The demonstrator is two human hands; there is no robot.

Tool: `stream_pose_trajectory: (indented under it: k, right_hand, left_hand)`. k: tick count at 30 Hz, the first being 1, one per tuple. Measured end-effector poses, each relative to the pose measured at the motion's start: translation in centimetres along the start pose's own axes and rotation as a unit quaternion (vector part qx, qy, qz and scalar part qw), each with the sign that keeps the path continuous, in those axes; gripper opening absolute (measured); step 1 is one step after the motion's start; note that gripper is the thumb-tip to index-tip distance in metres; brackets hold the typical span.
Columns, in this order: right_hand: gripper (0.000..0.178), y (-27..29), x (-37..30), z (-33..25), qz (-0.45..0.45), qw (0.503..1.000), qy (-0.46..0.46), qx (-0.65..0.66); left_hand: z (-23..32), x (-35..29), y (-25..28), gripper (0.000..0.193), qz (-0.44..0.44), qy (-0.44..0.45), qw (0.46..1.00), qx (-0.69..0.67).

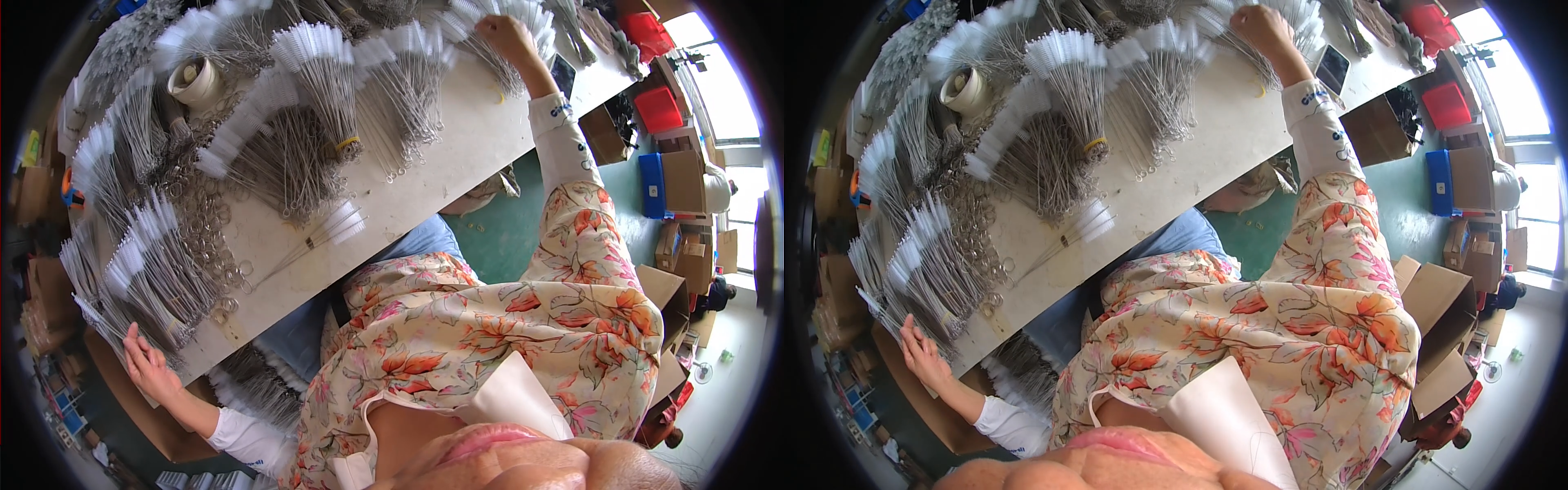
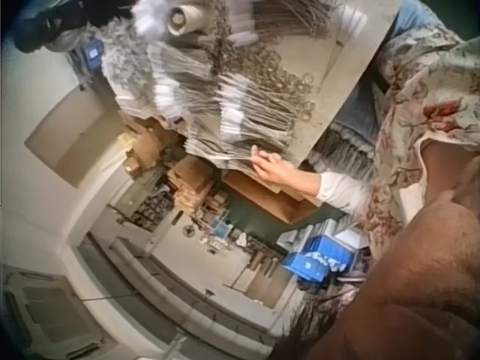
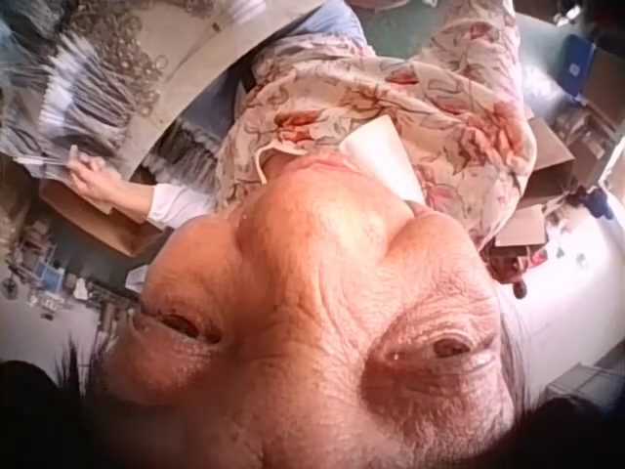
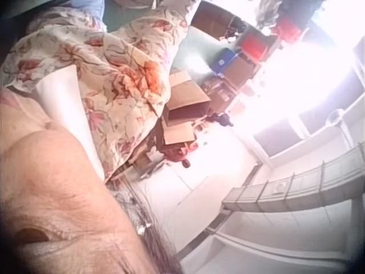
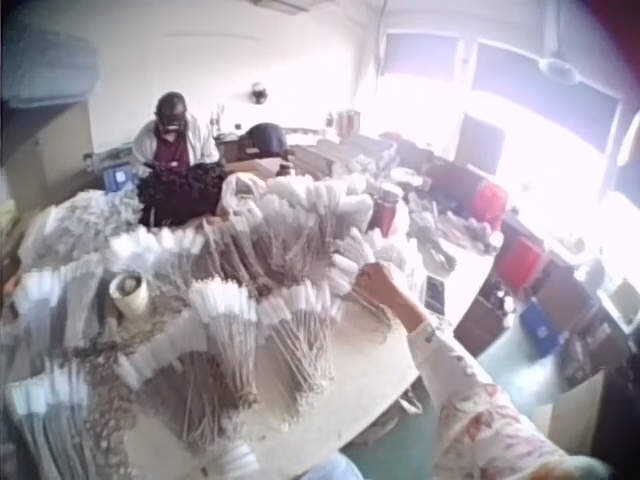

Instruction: The person is assembling white bottle brushes by attaching metal rings to the handles and organizing them into cardboard boxes.

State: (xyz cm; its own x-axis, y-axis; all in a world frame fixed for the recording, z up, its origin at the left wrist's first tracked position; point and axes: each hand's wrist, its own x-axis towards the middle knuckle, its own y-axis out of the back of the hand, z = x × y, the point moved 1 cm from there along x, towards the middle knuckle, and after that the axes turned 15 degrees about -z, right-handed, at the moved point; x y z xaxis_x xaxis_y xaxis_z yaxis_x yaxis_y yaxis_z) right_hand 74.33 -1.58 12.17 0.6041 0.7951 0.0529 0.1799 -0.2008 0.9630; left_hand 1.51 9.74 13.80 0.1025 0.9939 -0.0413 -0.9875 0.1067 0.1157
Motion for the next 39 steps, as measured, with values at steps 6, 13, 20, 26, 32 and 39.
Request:
stream_pose_trajectory:
  k: [6, 13, 20, 26, 32, 39]
  right_hand:
    - [0.022, -1.1, -1.8, -1.0, -0.038, 0.996, -0.035, -0.076]
    - [0.019, 5.1, 1.2, 1.1, 0.212, 0.974, 0.045, 0.060]
    - [0.021, 5.7, -9.8, -18.7, -0.125, 0.722, 0.326, 0.597]
    - [0.023, 0.1, -21.5, -29.0, -0.308, 0.702, 0.407, 0.497]
    - [0.029, -3.4, -19.6, -25.5, -0.255, 0.679, 0.303, 0.618]
    - [0.017, -6.1, -21.1, -26.8, -0.401, 0.309, 0.107, 0.856]
  left_hand:
    - [-1.3, -0.3, -1.5, 0.033, -0.072, -0.024, 0.993, -0.086]
    - [-0.6, -2.2, -1.8, 0.030, -0.071, -0.022, 0.995, -0.073]
    - [4.3, -7.2, -16.1, 0.027, -0.158, -0.129, 0.978, 0.038]
    - [3.7, -5.8, -25.0, 0.024, -0.211, -0.357, 0.903, 0.109]
    - [4.1, -7.0, -23.8, 0.014, -0.088, -0.389, 0.917, -0.007]
    - [-0.5, -7.9, -24.6, 0.042, -0.206, -0.506, 0.806, 0.228]
